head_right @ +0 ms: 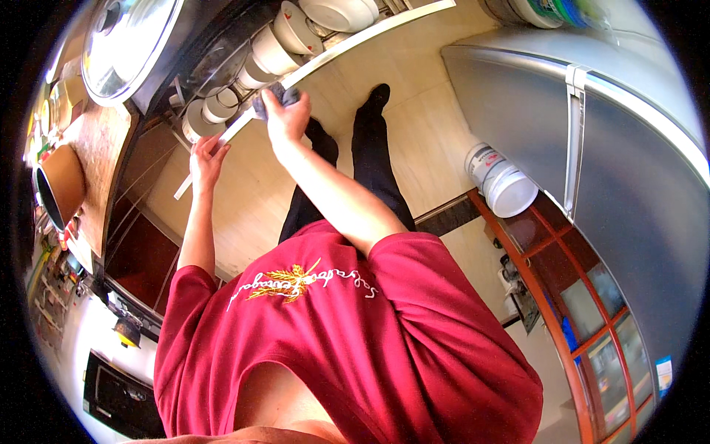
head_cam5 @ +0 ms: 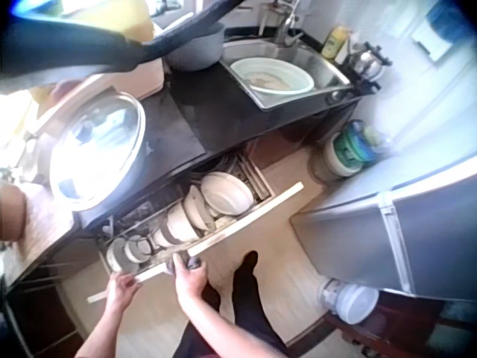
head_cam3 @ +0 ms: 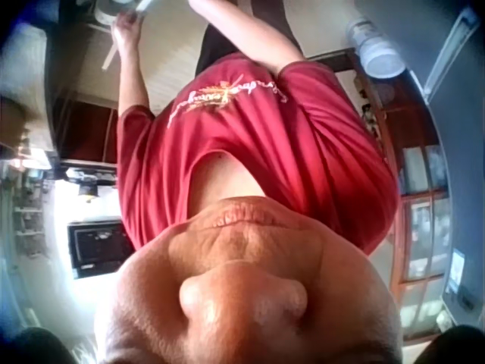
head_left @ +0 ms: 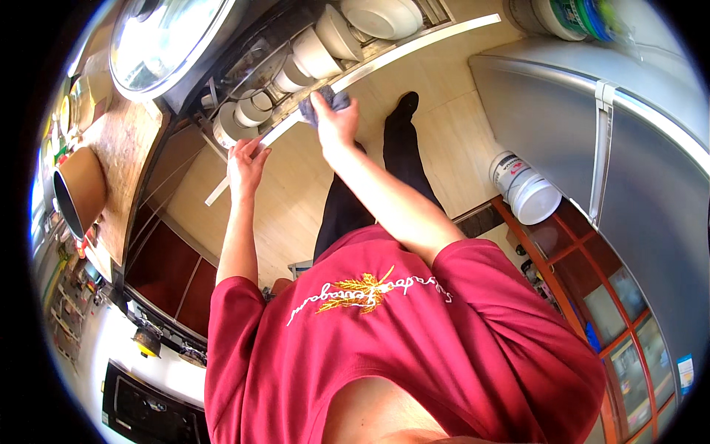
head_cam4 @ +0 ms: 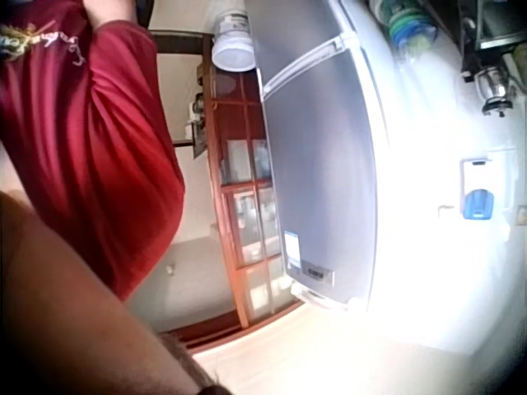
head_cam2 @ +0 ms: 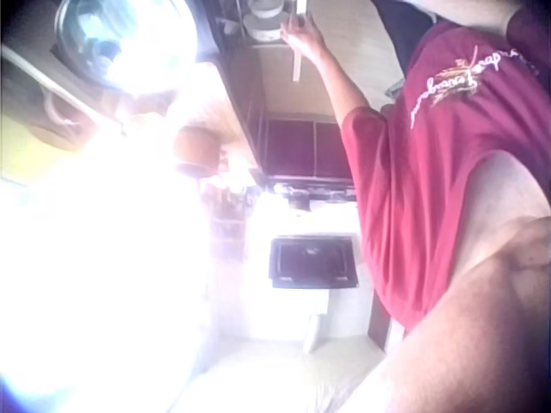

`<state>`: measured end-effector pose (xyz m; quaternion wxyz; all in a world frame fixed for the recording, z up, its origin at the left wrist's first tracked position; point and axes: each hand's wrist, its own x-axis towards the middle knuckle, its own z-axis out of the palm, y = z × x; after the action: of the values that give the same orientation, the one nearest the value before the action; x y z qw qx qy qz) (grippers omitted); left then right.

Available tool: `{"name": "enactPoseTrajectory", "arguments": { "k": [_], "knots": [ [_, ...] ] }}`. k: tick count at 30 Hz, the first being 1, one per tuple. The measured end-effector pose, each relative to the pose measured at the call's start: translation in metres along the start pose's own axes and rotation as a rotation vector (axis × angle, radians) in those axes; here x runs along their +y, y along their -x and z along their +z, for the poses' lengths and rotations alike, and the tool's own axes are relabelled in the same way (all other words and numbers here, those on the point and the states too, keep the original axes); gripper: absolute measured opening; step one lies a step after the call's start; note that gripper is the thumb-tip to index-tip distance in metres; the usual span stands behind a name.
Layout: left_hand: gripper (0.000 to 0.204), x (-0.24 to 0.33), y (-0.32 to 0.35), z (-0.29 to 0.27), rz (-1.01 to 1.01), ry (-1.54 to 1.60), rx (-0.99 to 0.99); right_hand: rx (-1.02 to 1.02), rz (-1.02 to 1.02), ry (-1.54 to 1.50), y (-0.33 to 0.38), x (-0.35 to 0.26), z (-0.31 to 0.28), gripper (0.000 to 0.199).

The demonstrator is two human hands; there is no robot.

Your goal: The person wipes the exterior surface and handle of a kitchen cabinet using a cloth. They crouch down to wipe the lower panel and opening mechanism, then open the drawer to wipe along the top inner edge before closing it.

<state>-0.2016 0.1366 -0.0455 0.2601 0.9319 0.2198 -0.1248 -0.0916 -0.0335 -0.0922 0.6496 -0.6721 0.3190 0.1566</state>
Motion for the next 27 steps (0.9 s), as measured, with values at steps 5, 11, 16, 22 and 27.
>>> {"name": "enactPoseTrajectory", "arguments": {
  "k": [5,11,16,22,27],
  "knots": [
    [0.035,-0.003,0.008,0.0,-0.023,0.008,-0.012,0.084,-0.085,-0.263,-0.083,-0.071,-0.05,0.054],
    [0.034,-0.008,0.004,0.006,-0.004,0.036,0.006,0.353,-0.281,-0.189,-0.141,-0.073,-0.061,0.061],
    [0.033,-0.003,0.005,-0.001,-0.045,0.047,-0.02,0.115,-0.135,-0.081,-0.021,-0.022,-0.005,0.052],
    [0.032,-0.006,0.007,0.001,-0.002,0.101,0.012,0.102,-0.169,0.113,-0.039,-0.027,-0.025,0.039],
    [0.033,-0.007,0.007,0.003,0.01,0.11,0.037,0.229,-0.279,-0.173,-0.113,-0.079,-0.063,0.039]
  ]
}}
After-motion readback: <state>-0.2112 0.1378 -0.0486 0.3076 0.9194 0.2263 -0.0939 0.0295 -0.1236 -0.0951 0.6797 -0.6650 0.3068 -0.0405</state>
